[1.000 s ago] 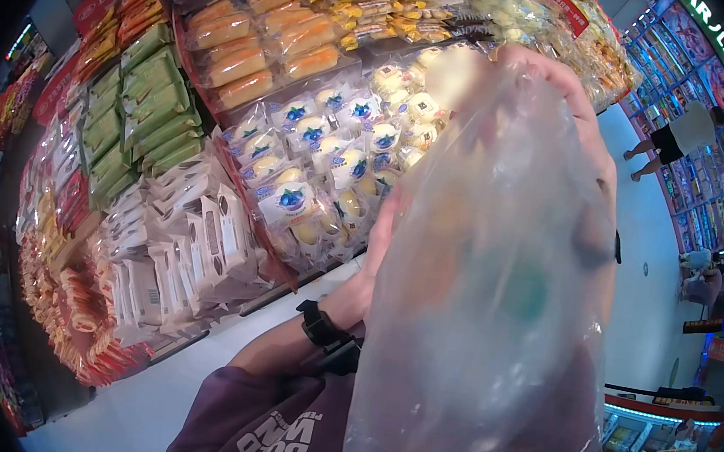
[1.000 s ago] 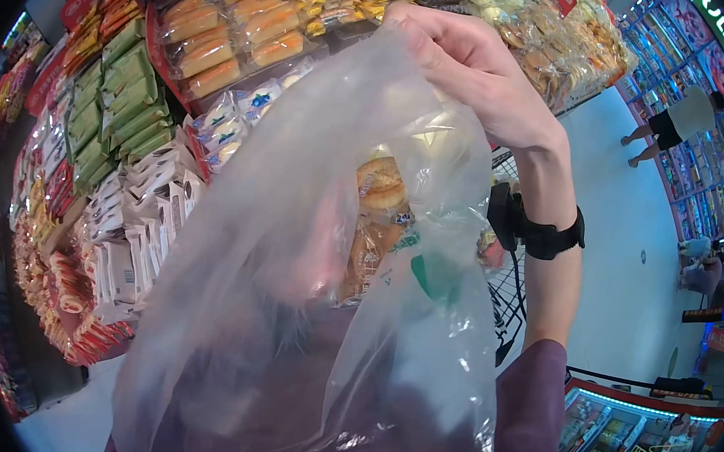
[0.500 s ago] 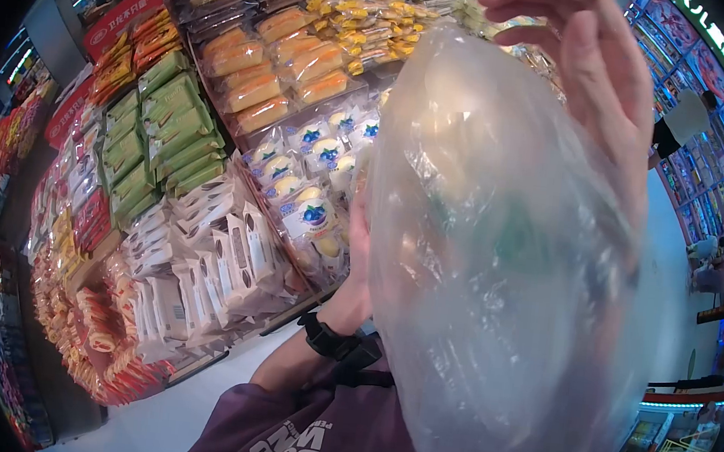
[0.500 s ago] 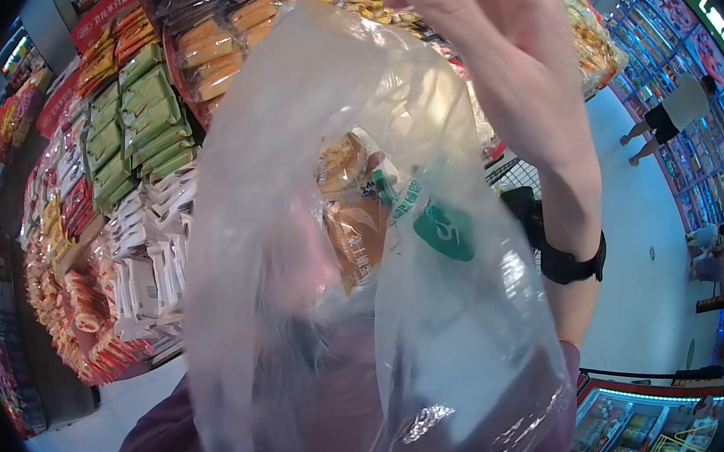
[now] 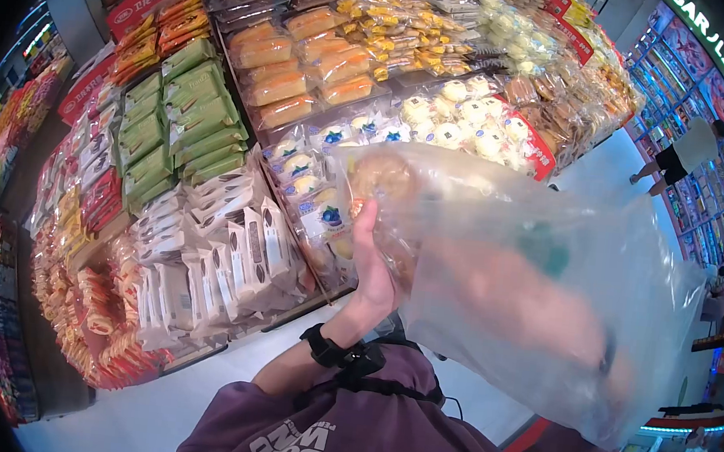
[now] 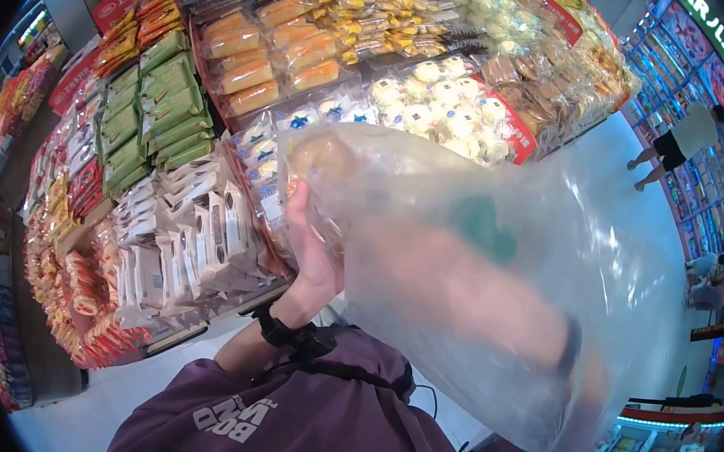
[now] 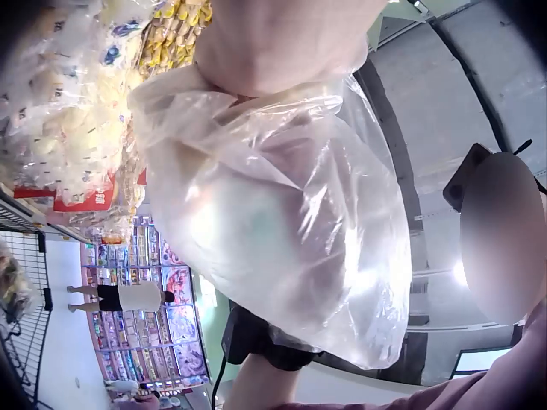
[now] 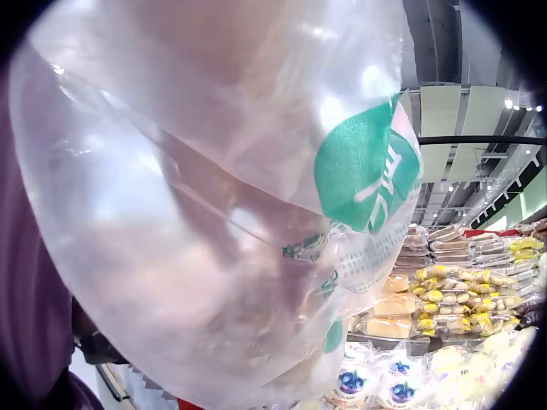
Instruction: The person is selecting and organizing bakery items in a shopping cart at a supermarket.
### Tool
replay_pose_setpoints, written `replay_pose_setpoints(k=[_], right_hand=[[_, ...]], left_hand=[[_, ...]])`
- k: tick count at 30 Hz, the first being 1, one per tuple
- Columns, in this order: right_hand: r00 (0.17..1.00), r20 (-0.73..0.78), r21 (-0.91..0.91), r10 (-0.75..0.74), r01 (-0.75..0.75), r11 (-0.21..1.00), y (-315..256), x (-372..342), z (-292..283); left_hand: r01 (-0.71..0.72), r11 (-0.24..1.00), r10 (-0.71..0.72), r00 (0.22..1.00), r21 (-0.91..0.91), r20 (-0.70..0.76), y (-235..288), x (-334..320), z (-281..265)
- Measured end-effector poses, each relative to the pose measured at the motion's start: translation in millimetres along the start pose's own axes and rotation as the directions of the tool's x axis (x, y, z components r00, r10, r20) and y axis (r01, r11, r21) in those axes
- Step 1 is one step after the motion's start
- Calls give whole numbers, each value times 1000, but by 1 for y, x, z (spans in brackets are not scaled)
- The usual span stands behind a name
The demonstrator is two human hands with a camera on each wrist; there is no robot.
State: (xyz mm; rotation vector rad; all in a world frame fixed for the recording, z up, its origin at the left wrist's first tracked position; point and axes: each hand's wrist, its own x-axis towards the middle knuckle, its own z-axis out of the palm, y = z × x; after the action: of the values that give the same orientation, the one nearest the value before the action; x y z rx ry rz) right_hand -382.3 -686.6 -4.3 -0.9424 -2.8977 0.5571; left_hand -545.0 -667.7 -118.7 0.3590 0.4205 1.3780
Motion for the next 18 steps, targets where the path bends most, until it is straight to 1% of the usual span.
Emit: replay_pose_setpoints(k=[1, 4, 5, 7, 8, 9, 10, 11, 13, 16, 18], right_hand=[[998, -12, -13, 54, -54, 998, 9, 6, 11], [968, 2, 33, 250, -250, 968, 13, 24, 22], [936, 56, 53, 348, -351, 935, 5, 30, 18], [833, 163, 67, 529, -545, 836, -8, 38, 10], [892, 35, 129, 450, -451, 883, 2, 37, 23], [926, -99, 175, 365, -344, 922, 20, 35, 48], [926, -192, 241, 325, -277, 930, 24, 36, 53], [916, -283, 292, 283, -198, 936, 29, 37, 59], [875, -372, 457, 309, -117, 882, 25, 47, 56], [842, -458, 524, 286, -4, 852, 44, 66, 72], [828, -495, 494, 264, 19, 869, 56, 76, 73]], left_hand=[[-41, 999, 42, 997, 25, -60, -1, -3, 7], [-37, 999, 41, 990, 36, -138, 1, -5, 11], [-41, 999, 39, 986, -9, -161, 4, -6, 16], [-49, 994, 28, 979, -98, -203, 11, -8, 26], [-69, 986, 49, 990, -149, -134, 10, -6, 21], [-87, 976, 75, 995, -200, -65, 8, -3, 12], [-102, 962, 106, 994, -252, 2, 8, 0, 6], [-131, 958, 126, 991, -256, -34, 10, 2, 5], [-193, 946, 169, 979, -261, -111, 15, 9, 5], [-225, 943, 190, 968, -245, -162, 21, 17, 5], [-287, 942, 256, 950, -173, -181, 27, 24, 13]])
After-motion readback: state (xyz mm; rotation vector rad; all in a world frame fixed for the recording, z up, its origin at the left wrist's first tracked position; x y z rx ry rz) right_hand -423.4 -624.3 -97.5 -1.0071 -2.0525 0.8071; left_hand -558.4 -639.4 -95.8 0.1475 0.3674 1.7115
